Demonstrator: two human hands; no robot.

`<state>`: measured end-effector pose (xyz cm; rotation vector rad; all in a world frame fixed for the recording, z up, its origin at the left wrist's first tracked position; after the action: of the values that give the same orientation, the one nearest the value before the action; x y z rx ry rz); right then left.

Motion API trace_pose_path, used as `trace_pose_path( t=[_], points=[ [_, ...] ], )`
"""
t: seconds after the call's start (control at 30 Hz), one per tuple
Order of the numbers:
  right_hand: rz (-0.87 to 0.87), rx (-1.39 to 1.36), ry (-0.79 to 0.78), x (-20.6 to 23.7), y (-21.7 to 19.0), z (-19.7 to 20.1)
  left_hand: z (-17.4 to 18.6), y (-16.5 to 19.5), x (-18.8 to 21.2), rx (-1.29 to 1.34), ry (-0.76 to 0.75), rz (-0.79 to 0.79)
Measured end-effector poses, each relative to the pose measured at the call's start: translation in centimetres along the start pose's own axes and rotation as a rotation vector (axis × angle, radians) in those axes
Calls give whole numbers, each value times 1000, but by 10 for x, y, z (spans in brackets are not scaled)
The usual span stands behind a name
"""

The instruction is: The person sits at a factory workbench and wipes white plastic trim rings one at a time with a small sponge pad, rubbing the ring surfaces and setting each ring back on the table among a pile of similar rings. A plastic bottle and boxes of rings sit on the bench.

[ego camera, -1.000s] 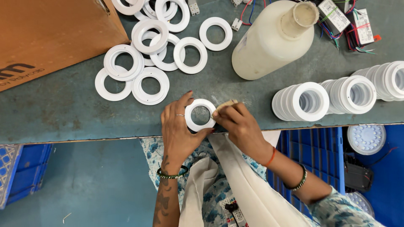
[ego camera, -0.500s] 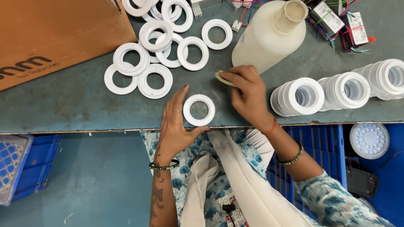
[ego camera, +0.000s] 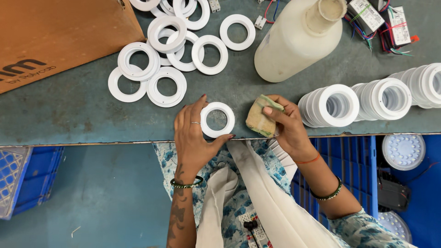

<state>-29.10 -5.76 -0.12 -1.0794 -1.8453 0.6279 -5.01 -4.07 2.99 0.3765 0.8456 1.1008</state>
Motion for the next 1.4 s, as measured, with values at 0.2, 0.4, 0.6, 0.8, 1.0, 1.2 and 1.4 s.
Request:
trace_pose_path(
  t=[0.2, 0.4, 0.6, 0.8, 1.0, 1.2, 1.4],
  points=[
    [26, -38, -48, -4, -1, 3, -1, -4, -3, 17, -24, 13],
    [409, 283, 23, -4, -15, -18, 0, -4, -4, 13, -21, 0],
    [927, 1438, 275, 7, -20, -66, 0, -3, -4, 9, -21, -3],
    [892, 1668, -8, 37, 10, -83, -2, -7, -2, 33, -39, 60],
    [917, 1707, -43, 5, 3, -85, -2, -10, -2, 76, -38, 61],
    [931, 1581, -95, -12, -5, -90, -1, -7, -2, 96, -30, 115],
    [845, 1675, 15, 33, 2, -81, 1, -8, -5, 93, -2, 96]
  ],
)
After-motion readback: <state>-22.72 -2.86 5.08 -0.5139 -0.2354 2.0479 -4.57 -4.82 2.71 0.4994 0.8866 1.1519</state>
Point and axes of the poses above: each hand's wrist, its own x-axis away from the middle knuckle, its own z-axis out of the back of the hand, y = z × x, the point moved 4 cm from there along -x, towards the middle knuckle, and after that the axes turned 9 degrees about -z, right-handed, at the moved point
